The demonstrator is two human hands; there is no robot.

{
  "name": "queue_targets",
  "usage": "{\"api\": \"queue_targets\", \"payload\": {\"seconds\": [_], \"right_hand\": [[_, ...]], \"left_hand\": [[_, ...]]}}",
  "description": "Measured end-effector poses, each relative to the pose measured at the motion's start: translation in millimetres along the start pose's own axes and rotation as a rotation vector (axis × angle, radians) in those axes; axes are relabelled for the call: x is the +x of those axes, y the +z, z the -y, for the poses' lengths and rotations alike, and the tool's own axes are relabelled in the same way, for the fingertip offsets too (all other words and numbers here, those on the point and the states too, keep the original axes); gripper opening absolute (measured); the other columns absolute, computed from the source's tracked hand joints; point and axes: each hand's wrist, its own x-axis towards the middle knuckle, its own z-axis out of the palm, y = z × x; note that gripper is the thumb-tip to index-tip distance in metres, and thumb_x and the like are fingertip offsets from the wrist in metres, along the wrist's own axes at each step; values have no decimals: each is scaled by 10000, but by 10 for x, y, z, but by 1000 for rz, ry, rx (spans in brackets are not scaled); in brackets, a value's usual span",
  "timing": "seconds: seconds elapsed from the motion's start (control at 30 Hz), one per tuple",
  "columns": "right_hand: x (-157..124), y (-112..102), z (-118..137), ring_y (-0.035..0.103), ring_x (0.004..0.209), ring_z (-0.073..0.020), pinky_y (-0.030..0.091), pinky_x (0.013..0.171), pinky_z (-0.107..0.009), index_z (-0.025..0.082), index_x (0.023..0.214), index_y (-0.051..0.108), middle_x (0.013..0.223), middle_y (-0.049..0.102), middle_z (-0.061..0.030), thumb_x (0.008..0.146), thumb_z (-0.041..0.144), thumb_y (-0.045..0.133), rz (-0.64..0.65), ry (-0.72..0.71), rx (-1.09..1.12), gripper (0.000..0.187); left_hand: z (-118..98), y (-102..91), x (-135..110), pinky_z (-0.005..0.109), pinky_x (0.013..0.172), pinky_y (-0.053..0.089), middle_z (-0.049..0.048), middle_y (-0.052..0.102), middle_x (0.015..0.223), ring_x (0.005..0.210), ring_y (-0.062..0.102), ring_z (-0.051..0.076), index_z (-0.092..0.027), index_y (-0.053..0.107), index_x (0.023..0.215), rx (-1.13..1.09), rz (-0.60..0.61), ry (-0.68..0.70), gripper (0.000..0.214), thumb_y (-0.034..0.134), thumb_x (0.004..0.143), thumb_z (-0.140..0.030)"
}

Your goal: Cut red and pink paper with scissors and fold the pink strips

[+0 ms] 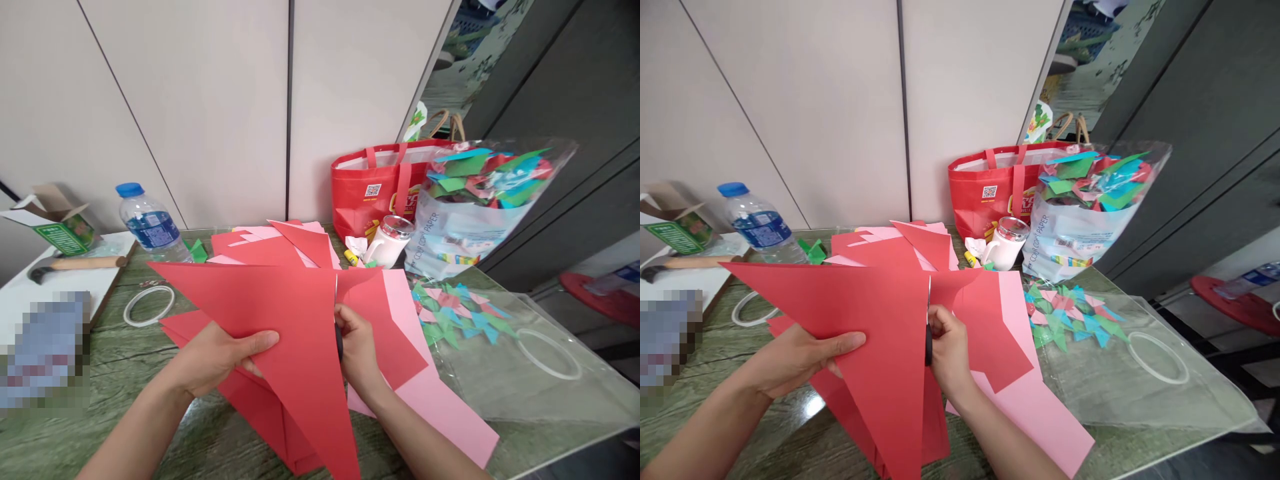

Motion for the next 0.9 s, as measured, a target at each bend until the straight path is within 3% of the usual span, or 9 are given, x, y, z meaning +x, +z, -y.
{"api": "queue_targets", "payload": {"seconds": [0.27,0.53,0.7,0.8,0.9], "right_hand": [[47,-15,-9,568,597,-142,458,557,-245,198,683,561,618,632,20,606,163,584,-20,-47,-10,87],[32,-17,-54,517,546,-118,419,501,-223,198,632,538,555,573,40,601,149,577,-24,-34,-2,70],[57,-46,-120,413,428,-76,350,422,-199,195,676,535,472,441,76,680,260,605,-40,22,-6,95],[110,-96,-131,476,499,-97,397,484,-222,195,773,546,554,491,55,709,331,625,-97,3,-68,170],[169,-133,-153,530,610,-121,437,592,-252,197,851,547,653,545,29,694,353,654,-106,-58,-109,246]], "left_hand": [[7,7,6,390,727,552,77,680,1024,938,631,283,-193,580,1028,12,31,-3,418,710,657,-336],[-24,20,-9,396,701,553,82,681,1020,917,636,293,-195,589,998,29,27,-2,397,712,649,-340],[-27,-74,66,386,766,539,97,643,1122,998,602,298,-197,598,1023,-2,-82,111,438,738,622,-305],[9,-199,174,375,737,550,104,633,1141,998,602,295,-189,594,1058,-43,-175,152,474,741,623,-311],[59,-331,285,343,698,560,120,665,1069,935,630,271,-148,629,970,-105,-291,119,390,727,642,-336]]}}
